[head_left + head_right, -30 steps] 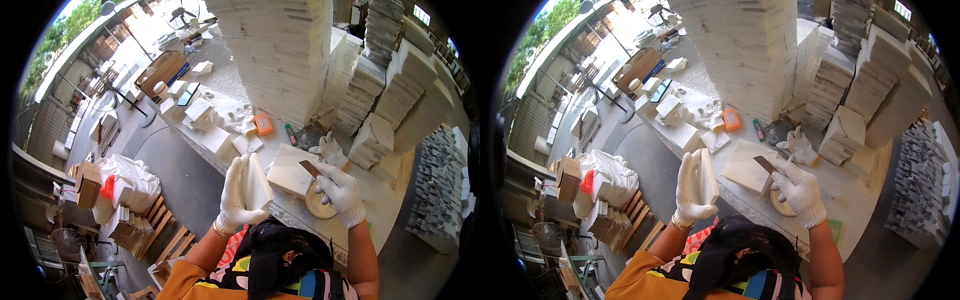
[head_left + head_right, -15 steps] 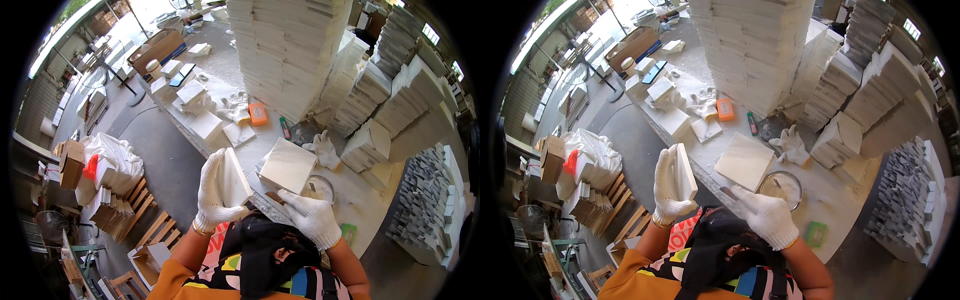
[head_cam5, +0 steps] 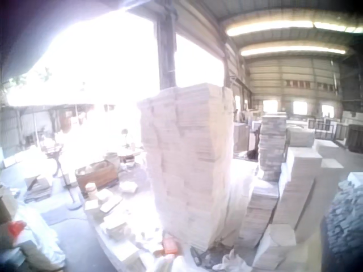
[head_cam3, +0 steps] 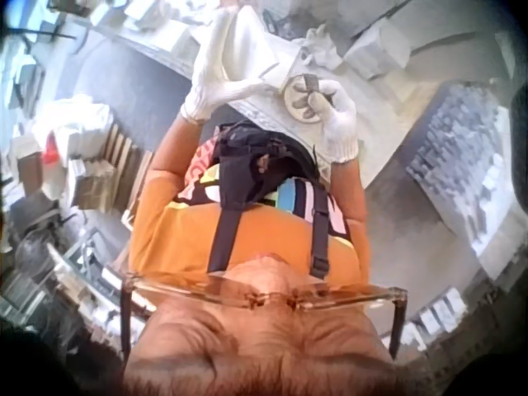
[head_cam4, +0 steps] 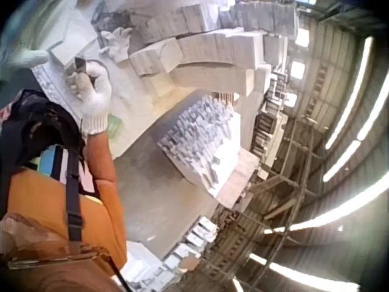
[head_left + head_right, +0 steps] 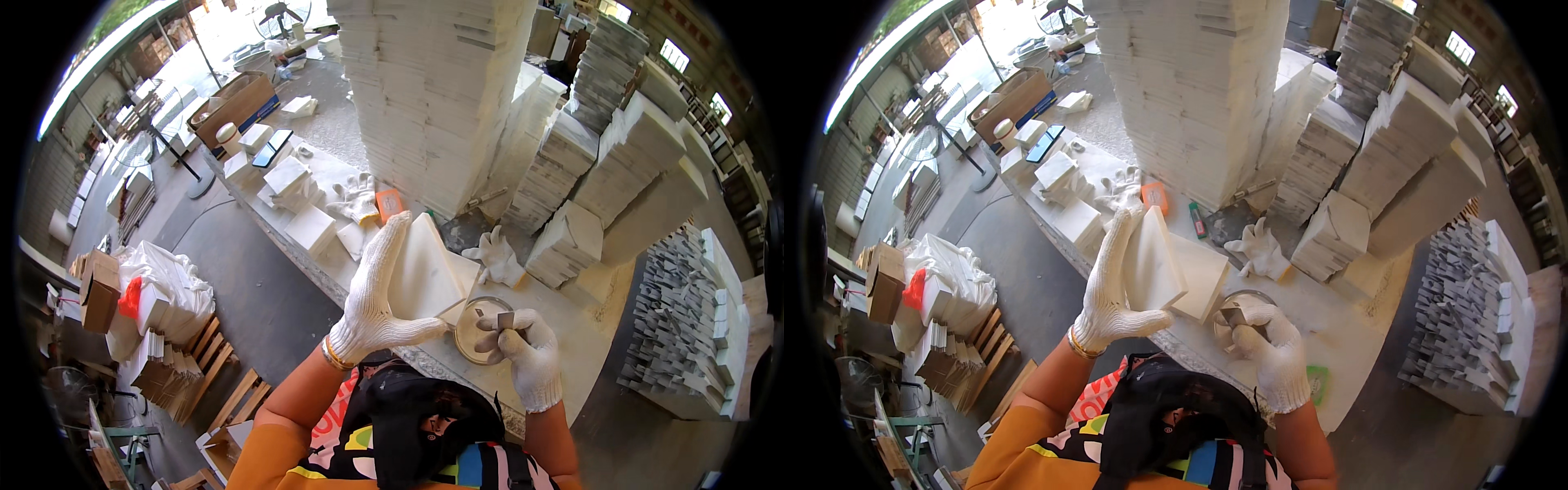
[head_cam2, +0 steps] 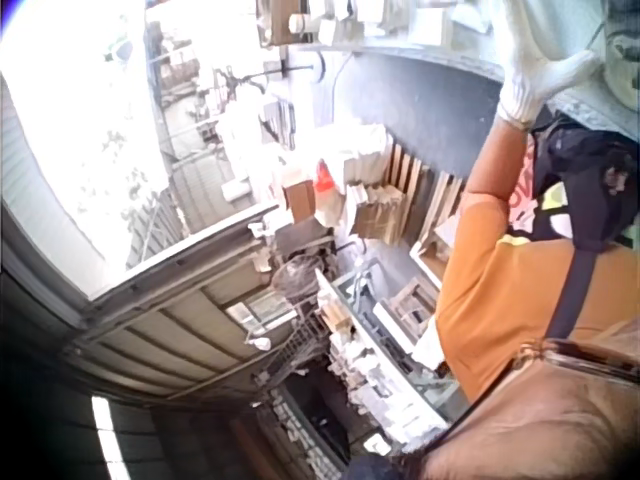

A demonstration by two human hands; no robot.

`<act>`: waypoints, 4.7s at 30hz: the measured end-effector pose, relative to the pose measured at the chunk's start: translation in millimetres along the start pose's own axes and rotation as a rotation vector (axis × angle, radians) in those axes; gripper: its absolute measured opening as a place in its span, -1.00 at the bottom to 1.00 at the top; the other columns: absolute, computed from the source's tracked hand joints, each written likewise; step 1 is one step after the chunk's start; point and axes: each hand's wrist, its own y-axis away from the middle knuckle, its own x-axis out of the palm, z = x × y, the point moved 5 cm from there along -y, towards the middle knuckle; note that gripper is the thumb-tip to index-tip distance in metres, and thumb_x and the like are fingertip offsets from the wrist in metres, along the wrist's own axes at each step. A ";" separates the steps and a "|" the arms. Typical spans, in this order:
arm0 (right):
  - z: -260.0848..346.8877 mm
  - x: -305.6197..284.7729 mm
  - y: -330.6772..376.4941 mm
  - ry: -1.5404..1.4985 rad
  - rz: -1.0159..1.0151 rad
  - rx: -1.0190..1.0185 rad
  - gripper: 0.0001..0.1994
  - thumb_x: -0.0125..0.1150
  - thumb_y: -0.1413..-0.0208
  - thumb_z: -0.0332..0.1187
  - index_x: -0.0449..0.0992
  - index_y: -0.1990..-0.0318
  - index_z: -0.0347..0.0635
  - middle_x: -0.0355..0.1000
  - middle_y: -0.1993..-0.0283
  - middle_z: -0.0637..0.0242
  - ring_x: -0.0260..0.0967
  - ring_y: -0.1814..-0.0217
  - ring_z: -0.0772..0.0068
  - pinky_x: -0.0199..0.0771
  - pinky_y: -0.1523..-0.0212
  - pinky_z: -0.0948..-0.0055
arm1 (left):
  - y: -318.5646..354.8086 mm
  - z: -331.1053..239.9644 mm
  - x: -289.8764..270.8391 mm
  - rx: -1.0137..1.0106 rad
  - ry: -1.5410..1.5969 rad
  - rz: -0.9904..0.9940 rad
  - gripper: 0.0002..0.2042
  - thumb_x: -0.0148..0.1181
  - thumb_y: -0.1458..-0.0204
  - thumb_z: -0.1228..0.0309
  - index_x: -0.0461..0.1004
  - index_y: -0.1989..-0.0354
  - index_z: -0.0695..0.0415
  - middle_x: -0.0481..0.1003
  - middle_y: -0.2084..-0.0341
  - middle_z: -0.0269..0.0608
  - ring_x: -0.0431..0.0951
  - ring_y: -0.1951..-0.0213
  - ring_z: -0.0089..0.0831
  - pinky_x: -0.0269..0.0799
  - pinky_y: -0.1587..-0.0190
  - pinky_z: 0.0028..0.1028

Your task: The person applies a white paste to the edges of small rectangular blocks using a metal tool, then smooths and sands the edges with orange and green sanding blocks. The person handles the blocks one at a time, rotating them to treat different sides.

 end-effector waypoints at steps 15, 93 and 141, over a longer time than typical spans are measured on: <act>34.4 48.9 -40.3 0.747 0.078 -0.524 -0.80 0.42 0.03 -0.59 0.63 0.22 -0.18 0.59 0.10 0.10 0.54 0.10 0.11 0.52 0.03 0.31 | -19.5 14.4 23.5 0.127 -0.268 0.056 0.25 0.73 0.37 0.17 0.01 -0.51 0.29 0.28 -0.34 0.23 0.36 -0.31 0.10 0.33 -0.31 -0.07; 68.6 35.2 -56.3 1.063 0.085 -0.395 -0.61 0.31 -0.16 -0.45 0.58 -0.17 -0.20 0.61 0.18 0.01 0.60 0.28 0.04 0.59 0.26 0.28 | -23.1 71.7 27.7 -0.645 0.672 0.348 -0.72 0.44 -0.04 0.49 0.58 0.08 0.23 0.61 0.16 -0.33 0.56 0.11 -0.61 0.49 -0.02 -0.50; 30.8 62.1 -58.1 0.698 -0.538 -0.016 -0.64 0.19 -0.28 -0.58 0.52 -0.22 -0.35 0.64 0.09 0.09 0.49 0.48 0.61 0.47 0.53 0.58 | -54.0 128.1 38.5 -0.349 0.575 0.430 -0.75 0.49 0.16 0.62 0.64 0.26 0.26 0.65 0.25 -0.15 0.64 0.20 -0.35 0.54 0.08 -0.42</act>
